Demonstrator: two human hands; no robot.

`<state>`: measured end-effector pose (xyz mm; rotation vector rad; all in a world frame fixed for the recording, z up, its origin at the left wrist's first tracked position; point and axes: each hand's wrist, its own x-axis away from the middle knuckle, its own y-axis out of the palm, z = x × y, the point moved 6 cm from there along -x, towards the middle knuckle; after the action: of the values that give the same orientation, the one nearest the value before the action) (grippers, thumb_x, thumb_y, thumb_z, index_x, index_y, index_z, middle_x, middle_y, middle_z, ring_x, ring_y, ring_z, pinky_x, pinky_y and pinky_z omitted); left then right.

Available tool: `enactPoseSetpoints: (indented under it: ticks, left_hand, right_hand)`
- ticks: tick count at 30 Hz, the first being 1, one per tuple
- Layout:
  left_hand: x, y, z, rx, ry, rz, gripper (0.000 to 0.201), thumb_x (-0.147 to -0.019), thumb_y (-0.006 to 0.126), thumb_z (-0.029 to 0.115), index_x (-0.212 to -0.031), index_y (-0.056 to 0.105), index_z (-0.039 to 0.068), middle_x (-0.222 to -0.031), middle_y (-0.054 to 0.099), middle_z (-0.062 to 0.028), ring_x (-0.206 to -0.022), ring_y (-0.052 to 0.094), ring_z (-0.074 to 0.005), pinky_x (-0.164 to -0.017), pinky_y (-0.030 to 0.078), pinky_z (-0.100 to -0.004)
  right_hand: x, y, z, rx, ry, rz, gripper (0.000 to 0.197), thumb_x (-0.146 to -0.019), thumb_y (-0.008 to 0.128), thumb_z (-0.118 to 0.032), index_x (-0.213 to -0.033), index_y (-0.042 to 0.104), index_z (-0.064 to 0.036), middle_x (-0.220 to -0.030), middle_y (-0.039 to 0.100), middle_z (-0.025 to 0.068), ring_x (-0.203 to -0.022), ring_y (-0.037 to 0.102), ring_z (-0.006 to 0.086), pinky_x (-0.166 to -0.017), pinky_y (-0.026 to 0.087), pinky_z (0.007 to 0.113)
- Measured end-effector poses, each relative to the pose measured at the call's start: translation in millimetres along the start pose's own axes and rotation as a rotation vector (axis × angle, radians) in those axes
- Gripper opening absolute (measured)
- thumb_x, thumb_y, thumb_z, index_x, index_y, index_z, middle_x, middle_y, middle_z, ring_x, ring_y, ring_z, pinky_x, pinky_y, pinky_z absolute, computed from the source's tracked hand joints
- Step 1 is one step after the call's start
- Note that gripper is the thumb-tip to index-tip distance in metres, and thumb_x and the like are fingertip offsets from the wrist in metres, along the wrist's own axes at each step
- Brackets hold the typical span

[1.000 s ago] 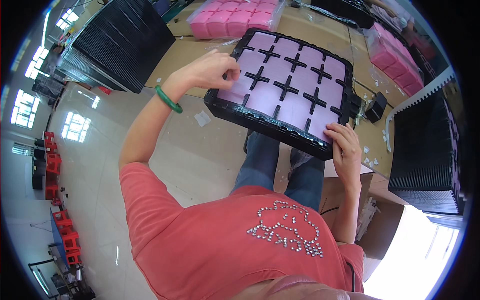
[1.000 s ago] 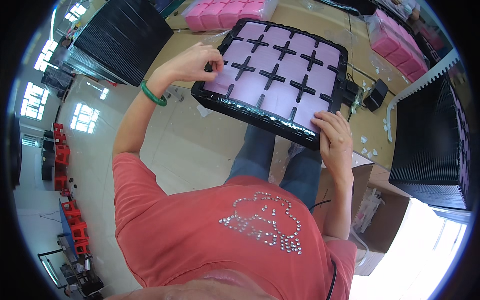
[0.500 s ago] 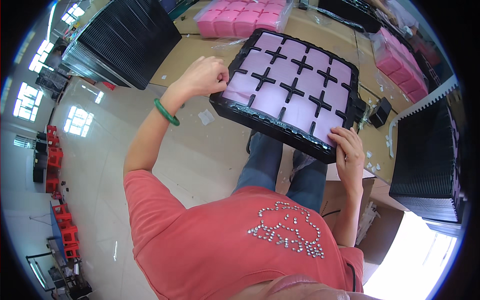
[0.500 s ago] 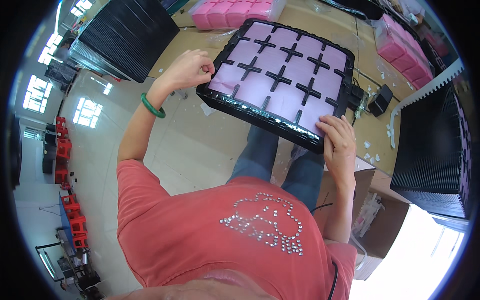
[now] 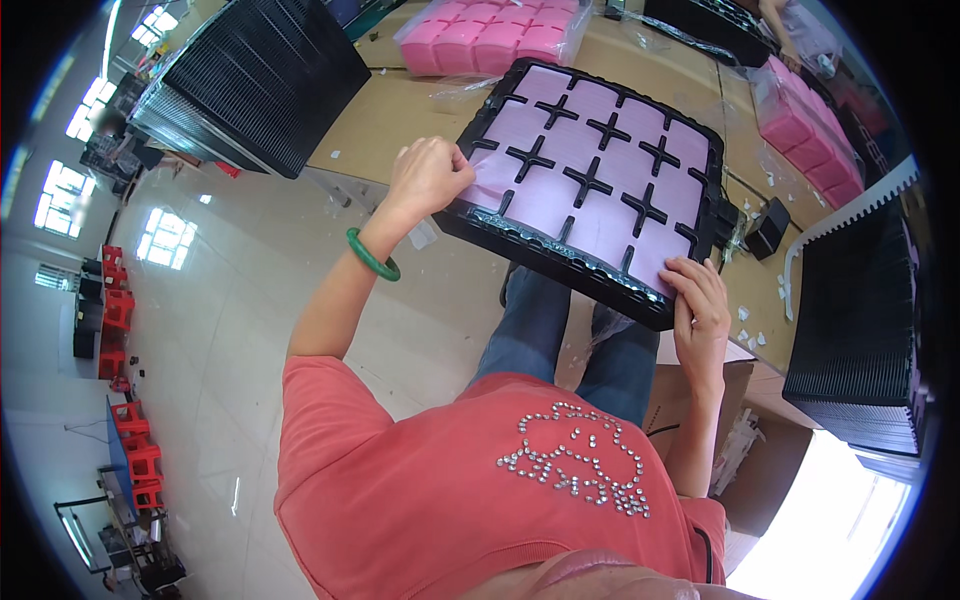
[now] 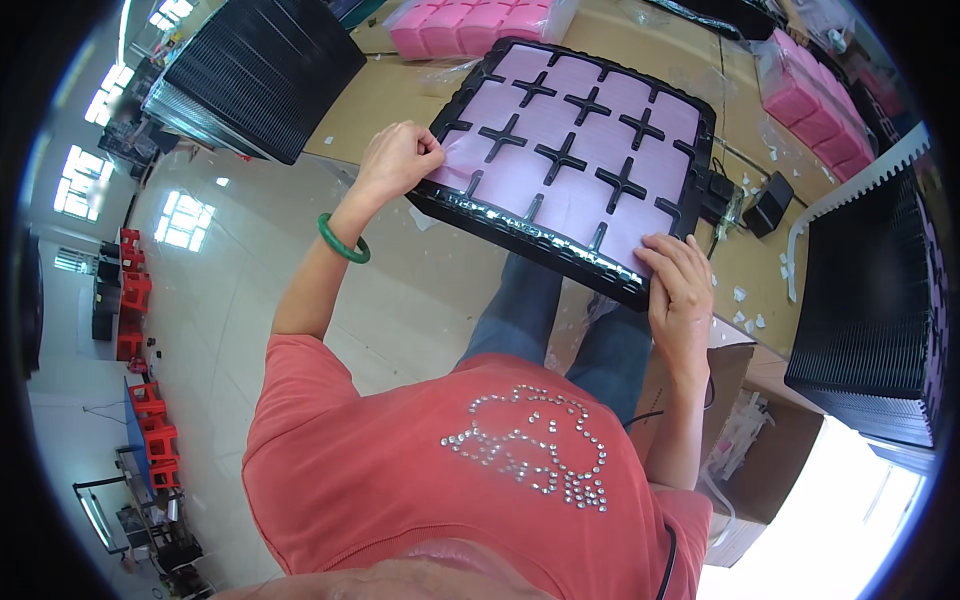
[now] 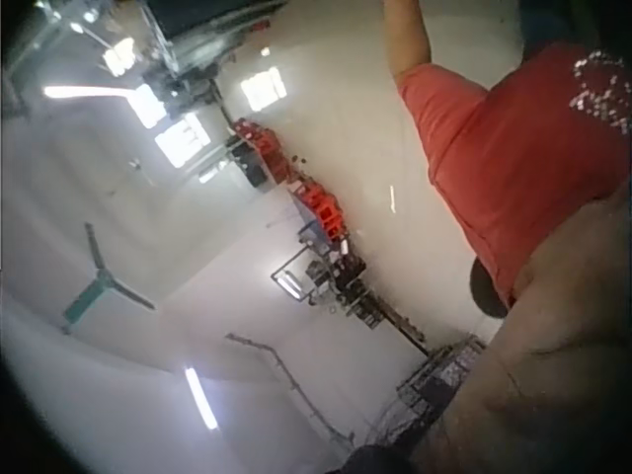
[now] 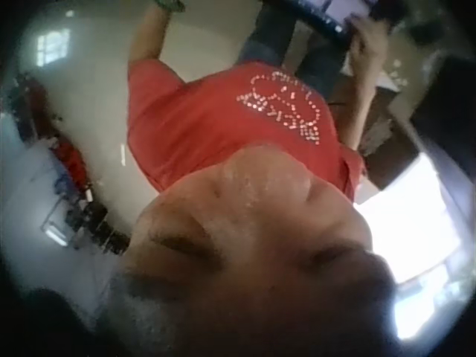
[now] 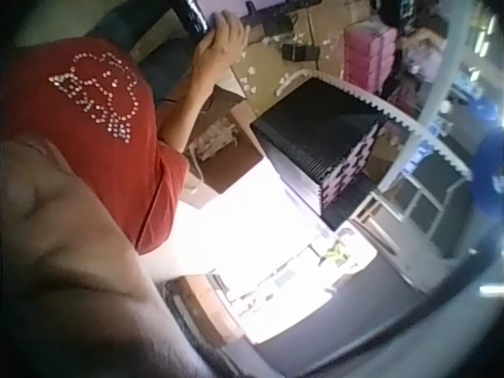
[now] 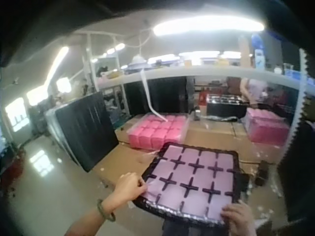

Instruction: Assemble a light panel by attaching adhesive strips, placing a foam grid, and applying a pink diffusion sheet into a plastic tray.

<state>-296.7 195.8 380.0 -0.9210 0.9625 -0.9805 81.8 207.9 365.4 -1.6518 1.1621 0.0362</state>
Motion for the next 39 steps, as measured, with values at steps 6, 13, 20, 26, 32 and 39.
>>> enactPoseSetpoints:
  ticks: [6,13,20,26,32,39]
  left_hand:
    - [4.8,1.2,11.1,-0.077,0.16,0.098,0.022,-0.081,0.066,0.024,-0.076,0.068,0.003,-0.079,0.064,-0.0145,-0.082,0.061,-0.0339,-0.08,0.045,-0.0432]
    - [-0.3,-9.8,30.1,0.054,0.127,0.063,0.021,-0.089,0.062,0.021,-0.092,0.062,0.001,-0.077,0.067,-0.0139,-0.073,0.064,-0.0334,-0.071,0.047,-0.0436]
    - [-3.2,6.2,-9.0,0.55,-0.003,-0.097,0.025,-0.088,0.071,0.017,-0.102,0.057,0.002,-0.07,0.061,-0.0036,-0.063,0.053,-0.0097,-0.06,0.044,-0.0288]
    - [-1.0,0.4,-5.2,0.928,-0.147,-0.204,0.023,-0.092,0.07,0.017,-0.106,0.056,0.005,-0.08,0.063,0.0008,-0.075,0.053,-0.0056,-0.07,0.042,-0.0231]
    - [-23.2,-32.0,7.4,1.048,-0.022,-0.155,0.021,-0.094,0.069,0.02,-0.108,0.058,0.008,-0.086,0.061,0.0046,-0.078,0.052,-0.0035,-0.072,0.039,-0.0196]
    - [-36.6,-30.0,32.8,1.128,0.032,-0.092,0.017,-0.094,0.07,0.018,-0.105,0.061,0.007,-0.086,0.062,0.0045,-0.079,0.054,-0.0028,-0.071,0.04,-0.0194]
  right_hand:
    - [2.1,-1.1,3.6,-0.032,-0.005,0.02,0.025,-0.086,0.053,0.01,-0.102,0.069,-0.0012,-0.113,0.069,0.0102,-0.117,0.061,0.028,-0.114,0.036,0.047]
    - [9.2,-11.1,6.6,0.02,-0.004,0.016,0.025,-0.084,0.057,0.007,-0.103,0.07,-0.0038,-0.114,0.068,0.0098,-0.116,0.061,0.029,-0.112,0.038,0.048]
    - [2.9,-9.6,9.2,0.002,-0.022,0.008,0.024,-0.084,0.058,0.006,-0.103,0.069,-0.0035,-0.112,0.068,0.0104,-0.113,0.062,0.0295,-0.111,0.039,0.048]
    - [0.7,-8.5,9.8,0.017,-0.005,0.005,0.023,-0.085,0.058,0.005,-0.103,0.069,-0.003,-0.112,0.068,0.0108,-0.112,0.062,0.0296,-0.111,0.04,0.048]
    - [-6.9,-6.7,3.3,0.03,-0.019,0.001,0.023,-0.086,0.058,0.005,-0.104,0.07,-0.0035,-0.112,0.068,0.0106,-0.112,0.062,0.0295,-0.11,0.04,0.048]
    - [-17.3,-9.4,-1.6,0.018,-0.022,0.041,0.024,-0.087,0.063,-0.001,-0.11,0.07,-0.004,-0.113,0.068,0.0117,-0.112,0.062,0.0311,-0.107,0.042,0.046]
